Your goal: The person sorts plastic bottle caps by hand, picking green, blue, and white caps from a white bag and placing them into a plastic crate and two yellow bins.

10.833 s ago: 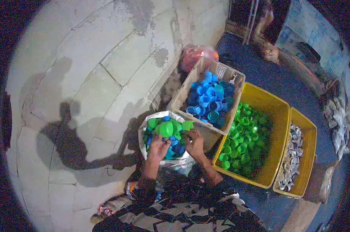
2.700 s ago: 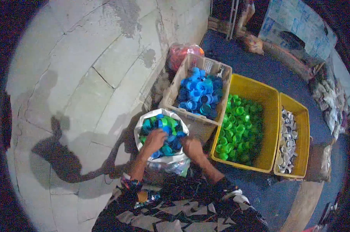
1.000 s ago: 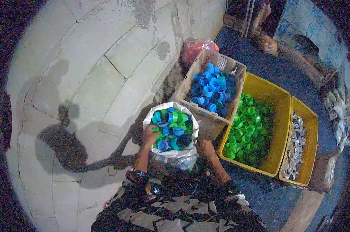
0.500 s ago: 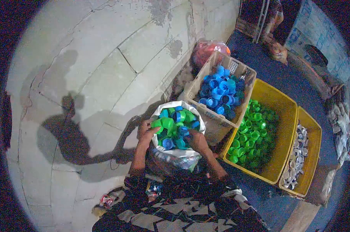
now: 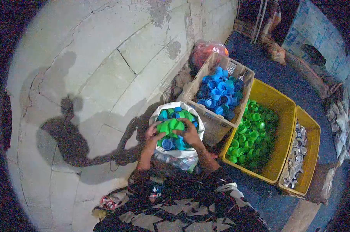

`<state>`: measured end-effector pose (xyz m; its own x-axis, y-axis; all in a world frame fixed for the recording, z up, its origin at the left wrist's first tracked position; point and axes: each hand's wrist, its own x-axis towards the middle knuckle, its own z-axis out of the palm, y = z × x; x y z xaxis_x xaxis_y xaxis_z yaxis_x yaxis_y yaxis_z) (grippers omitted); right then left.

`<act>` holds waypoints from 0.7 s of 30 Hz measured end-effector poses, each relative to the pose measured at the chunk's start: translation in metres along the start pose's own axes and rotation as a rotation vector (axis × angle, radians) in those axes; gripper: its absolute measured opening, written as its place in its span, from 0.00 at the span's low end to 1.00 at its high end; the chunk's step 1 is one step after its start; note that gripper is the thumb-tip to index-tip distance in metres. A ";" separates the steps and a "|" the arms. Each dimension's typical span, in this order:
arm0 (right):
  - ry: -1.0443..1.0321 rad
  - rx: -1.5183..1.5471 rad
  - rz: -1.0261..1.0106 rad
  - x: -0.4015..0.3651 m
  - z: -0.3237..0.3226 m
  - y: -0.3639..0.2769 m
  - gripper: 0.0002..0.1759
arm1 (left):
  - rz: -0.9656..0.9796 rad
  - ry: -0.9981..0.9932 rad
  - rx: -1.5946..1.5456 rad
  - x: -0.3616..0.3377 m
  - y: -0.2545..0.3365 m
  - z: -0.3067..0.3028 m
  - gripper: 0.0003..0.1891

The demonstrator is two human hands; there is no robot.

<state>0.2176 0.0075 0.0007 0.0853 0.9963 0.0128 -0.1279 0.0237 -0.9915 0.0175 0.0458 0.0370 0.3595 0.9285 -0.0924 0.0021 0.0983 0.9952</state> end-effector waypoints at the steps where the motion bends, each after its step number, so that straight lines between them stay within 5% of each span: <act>1: 0.063 0.007 -0.017 -0.001 -0.002 0.001 0.33 | -0.029 0.055 -0.053 0.001 0.000 0.000 0.29; 4: 0.195 0.083 -0.039 -0.002 -0.012 0.011 0.27 | -0.092 0.185 -0.193 0.005 -0.003 -0.003 0.28; 7: 0.189 0.240 0.023 -0.007 -0.023 0.018 0.28 | -0.163 0.076 -0.499 0.010 -0.014 -0.017 0.24; 8: 0.191 0.298 0.043 -0.011 -0.022 0.008 0.28 | -0.069 0.074 -0.370 0.013 -0.026 -0.019 0.23; 12: 0.017 0.325 0.108 -0.018 -0.033 0.005 0.40 | 0.183 0.019 -0.162 0.016 -0.021 -0.008 0.19; 16: -0.195 0.027 0.081 -0.029 -0.025 -0.026 0.56 | -0.061 -0.070 -0.687 0.020 -0.015 0.013 0.18; 18: -0.210 -0.046 0.102 -0.029 -0.019 -0.023 0.63 | -0.080 -0.043 -0.496 0.021 -0.022 0.021 0.18; 21: -0.091 -0.174 -0.187 -0.029 -0.012 -0.041 0.66 | -0.024 -0.098 -0.087 0.017 -0.003 0.028 0.16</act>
<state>0.2322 -0.0236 0.0392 0.0017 0.9795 0.2013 0.0543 0.2009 -0.9781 0.0499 0.0507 0.0331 0.4497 0.8866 -0.1081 -0.0678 0.1546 0.9857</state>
